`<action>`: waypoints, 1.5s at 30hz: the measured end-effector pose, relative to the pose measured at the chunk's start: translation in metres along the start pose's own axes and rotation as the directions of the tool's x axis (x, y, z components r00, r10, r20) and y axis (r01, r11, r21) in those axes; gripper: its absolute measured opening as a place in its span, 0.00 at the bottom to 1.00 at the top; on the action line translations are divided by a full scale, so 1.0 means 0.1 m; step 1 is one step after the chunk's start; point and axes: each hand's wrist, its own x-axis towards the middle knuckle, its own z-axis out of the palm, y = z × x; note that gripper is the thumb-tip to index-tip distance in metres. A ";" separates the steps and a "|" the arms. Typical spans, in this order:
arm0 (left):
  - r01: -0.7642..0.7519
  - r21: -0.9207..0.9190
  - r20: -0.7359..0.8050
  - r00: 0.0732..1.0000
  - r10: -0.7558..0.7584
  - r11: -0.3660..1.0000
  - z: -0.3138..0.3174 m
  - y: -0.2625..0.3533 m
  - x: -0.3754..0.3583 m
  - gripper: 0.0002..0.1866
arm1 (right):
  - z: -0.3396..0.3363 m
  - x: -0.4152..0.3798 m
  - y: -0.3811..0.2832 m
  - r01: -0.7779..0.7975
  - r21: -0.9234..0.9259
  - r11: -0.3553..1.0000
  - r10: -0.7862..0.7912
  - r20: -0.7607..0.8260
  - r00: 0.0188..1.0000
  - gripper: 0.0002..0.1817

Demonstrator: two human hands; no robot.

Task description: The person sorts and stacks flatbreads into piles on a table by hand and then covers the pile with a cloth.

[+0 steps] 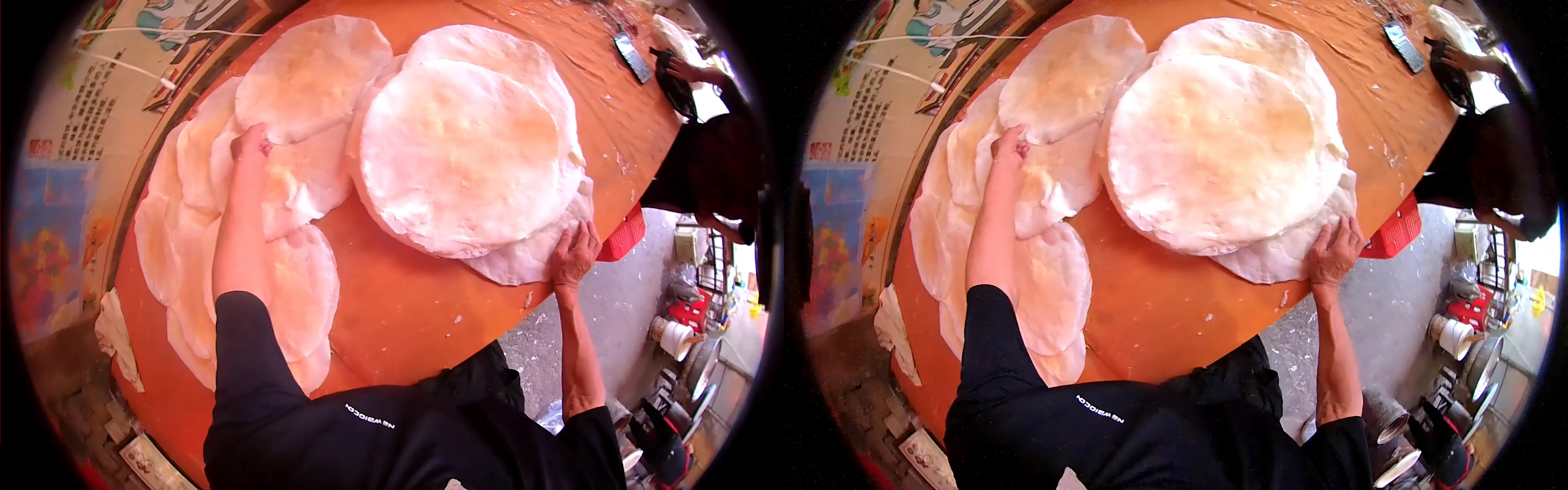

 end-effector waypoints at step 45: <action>-0.420 -0.080 0.670 0.649 0.360 0.904 0.63 -0.68 -2.40 0.25 | 0.01 0.00 0.07 -0.003 0.129 0.992 0.014 -0.086 0.996 0.19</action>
